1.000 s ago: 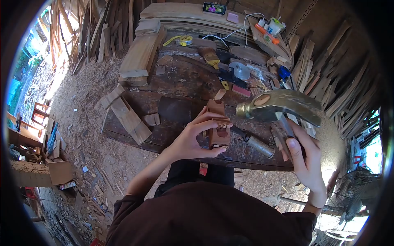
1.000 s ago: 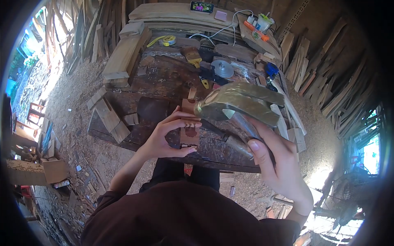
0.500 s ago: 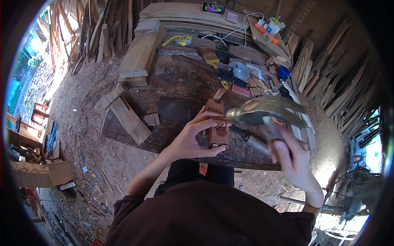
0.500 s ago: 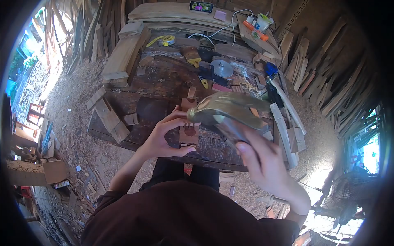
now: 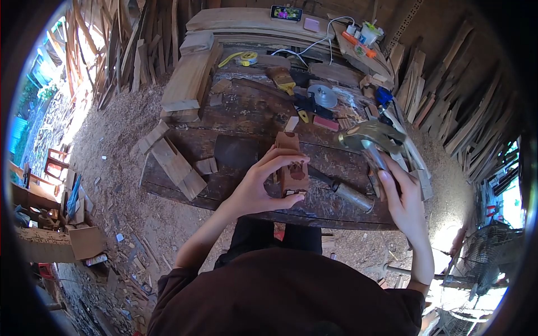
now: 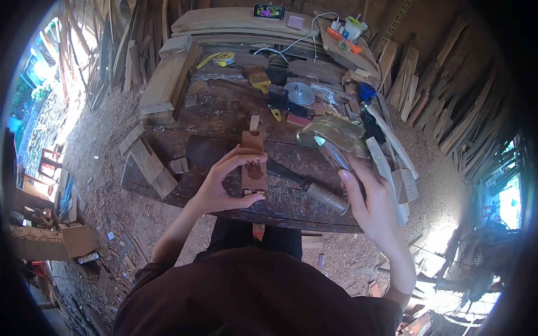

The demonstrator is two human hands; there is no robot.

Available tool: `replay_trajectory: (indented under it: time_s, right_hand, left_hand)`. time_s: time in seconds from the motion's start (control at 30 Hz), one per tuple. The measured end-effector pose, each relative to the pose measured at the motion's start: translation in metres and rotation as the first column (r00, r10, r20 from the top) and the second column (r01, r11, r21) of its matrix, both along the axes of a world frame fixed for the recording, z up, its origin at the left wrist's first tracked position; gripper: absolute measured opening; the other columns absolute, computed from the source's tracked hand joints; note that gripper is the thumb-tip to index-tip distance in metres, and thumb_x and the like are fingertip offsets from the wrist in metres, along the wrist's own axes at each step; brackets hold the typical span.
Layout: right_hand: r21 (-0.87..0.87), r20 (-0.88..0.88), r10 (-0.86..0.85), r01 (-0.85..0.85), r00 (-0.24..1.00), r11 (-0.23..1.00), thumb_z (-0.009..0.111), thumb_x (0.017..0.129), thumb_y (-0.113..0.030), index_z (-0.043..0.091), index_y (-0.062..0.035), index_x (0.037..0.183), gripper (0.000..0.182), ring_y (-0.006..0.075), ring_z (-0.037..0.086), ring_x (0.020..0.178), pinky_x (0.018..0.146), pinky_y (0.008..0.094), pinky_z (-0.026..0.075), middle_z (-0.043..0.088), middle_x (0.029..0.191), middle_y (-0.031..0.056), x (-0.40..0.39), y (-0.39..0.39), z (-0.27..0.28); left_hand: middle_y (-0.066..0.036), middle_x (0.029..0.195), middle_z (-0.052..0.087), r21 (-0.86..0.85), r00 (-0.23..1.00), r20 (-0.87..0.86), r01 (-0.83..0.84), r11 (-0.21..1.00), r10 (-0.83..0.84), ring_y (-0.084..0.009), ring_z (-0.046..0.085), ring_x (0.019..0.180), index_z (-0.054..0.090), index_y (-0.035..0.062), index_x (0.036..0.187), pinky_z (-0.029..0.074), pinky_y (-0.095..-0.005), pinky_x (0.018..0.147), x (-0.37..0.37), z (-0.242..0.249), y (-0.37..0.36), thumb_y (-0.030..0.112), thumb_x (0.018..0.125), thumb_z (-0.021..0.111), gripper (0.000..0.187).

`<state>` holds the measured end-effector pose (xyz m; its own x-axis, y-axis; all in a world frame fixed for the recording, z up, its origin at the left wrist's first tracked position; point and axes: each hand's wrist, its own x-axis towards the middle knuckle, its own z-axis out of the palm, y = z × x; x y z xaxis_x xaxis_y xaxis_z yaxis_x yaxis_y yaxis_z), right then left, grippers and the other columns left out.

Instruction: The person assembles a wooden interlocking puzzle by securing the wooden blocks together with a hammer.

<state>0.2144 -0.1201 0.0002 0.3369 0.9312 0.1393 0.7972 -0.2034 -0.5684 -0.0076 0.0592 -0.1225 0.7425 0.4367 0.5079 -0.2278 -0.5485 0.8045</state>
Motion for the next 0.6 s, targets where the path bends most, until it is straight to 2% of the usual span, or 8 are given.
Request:
replay_trajectory:
  time_s: [0.03,0.07,0.13,0.17,0.27,0.4,0.53,0.6]
  right_hand:
    - [0.105,0.207,0.069,-0.092,0.976,0.99,0.056,0.099,-0.017,0.057,0.0007,0.129,0.035,0.033,0.067,0.07,0.068,0.0387,0.051,0.068,0.083,0.0212,0.013,0.004,-0.018]
    - [0.112,0.202,0.065,-0.089,0.977,0.99,0.056,0.099,-0.017,0.057,0.0007,0.129,0.035,0.033,0.067,0.07,0.068,0.0387,0.051,0.068,0.083,0.0212,0.017,0.006,-0.03]
    - [0.099,0.212,0.007,-0.029,0.977,0.995,0.057,0.098,-0.018,0.057,-0.0006,0.129,0.035,0.0433,0.067,0.082,0.072,0.0433,0.051,0.069,0.092,0.0249,0.024,0.011,-0.05]
    - [0.182,0.346,0.04,-0.109,0.938,0.977,0.058,0.097,-0.02,0.058,-0.0024,0.128,0.035,0.0426,0.068,0.081,0.069,0.0437,0.054,0.068,0.096,0.0234,0.032,0.015,-0.062]
    - [0.097,0.448,0.001,-0.049,0.894,0.994,0.058,0.097,-0.022,0.058,-0.0043,0.128,0.035,0.0394,0.069,0.077,0.064,0.0435,0.056,0.067,0.1,0.0216,0.042,0.022,-0.08]
    - [0.133,0.586,0.007,-0.104,0.81,0.986,0.059,0.096,-0.024,0.059,-0.0087,0.128,0.036,0.0365,0.068,0.068,0.058,0.0419,0.056,0.065,0.1,0.0184,0.054,0.03,-0.102]
    - [0.065,0.595,0.021,-0.075,0.803,0.995,0.061,0.094,-0.024,0.06,-0.0103,0.128,0.036,0.0344,0.068,0.069,0.06,0.0419,0.056,0.063,0.096,0.0158,0.056,0.034,-0.111]
    - [0.069,0.619,0.042,-0.107,0.784,0.992,0.064,0.091,-0.025,0.061,-0.0108,0.128,0.039,0.0325,0.067,0.08,0.069,0.0424,0.055,0.061,0.094,0.0138,0.057,0.036,-0.117]
  left_hand:
    - [-0.009,0.127,0.059,-0.001,1.0,0.019,-0.013,1.0,0.013,-0.0271,0.054,0.123,0.058,0.0083,0.126,0.024,-0.0504,0.117,-0.001,0.001,-0.001,0.02,0.073,0.082,0.059]
    - [-0.009,0.127,0.058,-0.002,0.999,0.037,-0.025,1.0,0.025,-0.0273,0.055,0.122,0.055,0.0077,0.128,0.026,-0.0495,0.116,-0.002,0.002,-0.001,0.019,0.073,0.082,0.062]
    - [-0.01,0.127,0.058,0.028,0.999,0.041,-0.023,0.999,0.022,-0.0274,0.055,0.122,0.054,0.007,0.129,0.026,-0.049,0.116,-0.001,-0.003,0.0,0.018,0.073,0.082,0.064]
    - [-0.01,0.127,0.058,0.052,0.999,0.05,-0.024,0.998,0.022,-0.0275,0.056,0.122,0.052,0.0063,0.13,0.027,-0.0486,0.116,-0.001,-0.004,0.001,0.018,0.073,0.082,0.065]
    - [-0.011,0.126,0.059,0.084,0.998,0.053,-0.021,0.996,0.017,-0.0277,0.056,0.12,0.053,0.0061,0.128,0.031,-0.0464,0.113,-0.001,0.0,0.001,0.016,0.073,0.082,0.063]
    - [-0.011,0.125,0.06,0.101,0.998,0.057,-0.012,0.995,0.006,-0.0284,0.056,0.118,0.054,0.006,0.127,0.038,-0.0432,0.108,-0.001,0.004,0.002,0.015,0.073,0.082,0.062]
    - [-0.011,0.126,0.06,0.09,0.999,0.036,0.009,0.996,-0.012,-0.0289,0.056,0.117,0.056,0.0065,0.126,0.042,-0.0406,0.103,-0.002,0.005,0.003,0.014,0.073,0.083,0.06]
    - [-0.011,0.126,0.06,0.095,0.999,0.028,0.015,0.995,-0.017,-0.0289,0.056,0.118,0.056,0.0067,0.126,0.042,-0.0405,0.103,-0.002,0.005,0.003,0.014,0.073,0.083,0.06]
